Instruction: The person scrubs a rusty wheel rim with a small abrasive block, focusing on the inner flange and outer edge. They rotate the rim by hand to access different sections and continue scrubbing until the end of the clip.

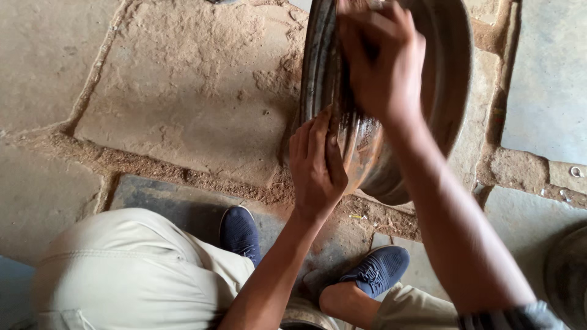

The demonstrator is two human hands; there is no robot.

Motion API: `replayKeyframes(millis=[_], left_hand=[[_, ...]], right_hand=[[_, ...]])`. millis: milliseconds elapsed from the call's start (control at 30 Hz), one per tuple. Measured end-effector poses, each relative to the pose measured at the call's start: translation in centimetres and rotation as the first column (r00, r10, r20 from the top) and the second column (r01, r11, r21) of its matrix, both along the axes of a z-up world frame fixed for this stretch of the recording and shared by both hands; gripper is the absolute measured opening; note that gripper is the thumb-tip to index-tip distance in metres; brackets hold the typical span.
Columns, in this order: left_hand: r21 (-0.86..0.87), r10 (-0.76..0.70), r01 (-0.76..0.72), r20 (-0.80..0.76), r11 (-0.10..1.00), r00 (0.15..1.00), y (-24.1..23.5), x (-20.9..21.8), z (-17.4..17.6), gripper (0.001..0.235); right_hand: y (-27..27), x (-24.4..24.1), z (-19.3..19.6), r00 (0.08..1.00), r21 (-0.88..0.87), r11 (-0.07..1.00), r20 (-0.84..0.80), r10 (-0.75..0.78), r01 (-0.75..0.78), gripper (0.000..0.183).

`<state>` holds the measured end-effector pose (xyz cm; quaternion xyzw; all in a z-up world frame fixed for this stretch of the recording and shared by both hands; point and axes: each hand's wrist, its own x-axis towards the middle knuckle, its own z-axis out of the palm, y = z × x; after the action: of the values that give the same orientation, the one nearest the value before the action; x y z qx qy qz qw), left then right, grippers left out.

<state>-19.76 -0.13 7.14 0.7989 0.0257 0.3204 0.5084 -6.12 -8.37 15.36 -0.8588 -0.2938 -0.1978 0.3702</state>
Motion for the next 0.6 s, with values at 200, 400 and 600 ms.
replayKeyframes(millis=[200, 400, 600], left_hand=[[-0.005, 0.021, -0.021, -0.018, 1.0, 1.0, -0.6, -1.7, -1.0, 0.037], [0.012, 0.013, -0.012, -0.018, 1.0, 1.0, 0.1, -1.2, 0.3, 0.037], [0.075, -0.004, 0.004, -0.009, 0.997, 1.0, 0.0, -0.9, -0.2, 0.044]], right_hand=[[-1.3, -9.6, -1.5, 0.991, -0.092, 0.993, 0.118, -0.063, 0.074, 0.02], [0.2, 0.2, 0.0, 0.999, 0.036, 0.998, 0.005, 0.042, -0.042, 0.01], [-0.1, -6.8, 1.7, 0.992, -0.12, 0.992, 0.116, 0.058, -0.044, 0.019]])
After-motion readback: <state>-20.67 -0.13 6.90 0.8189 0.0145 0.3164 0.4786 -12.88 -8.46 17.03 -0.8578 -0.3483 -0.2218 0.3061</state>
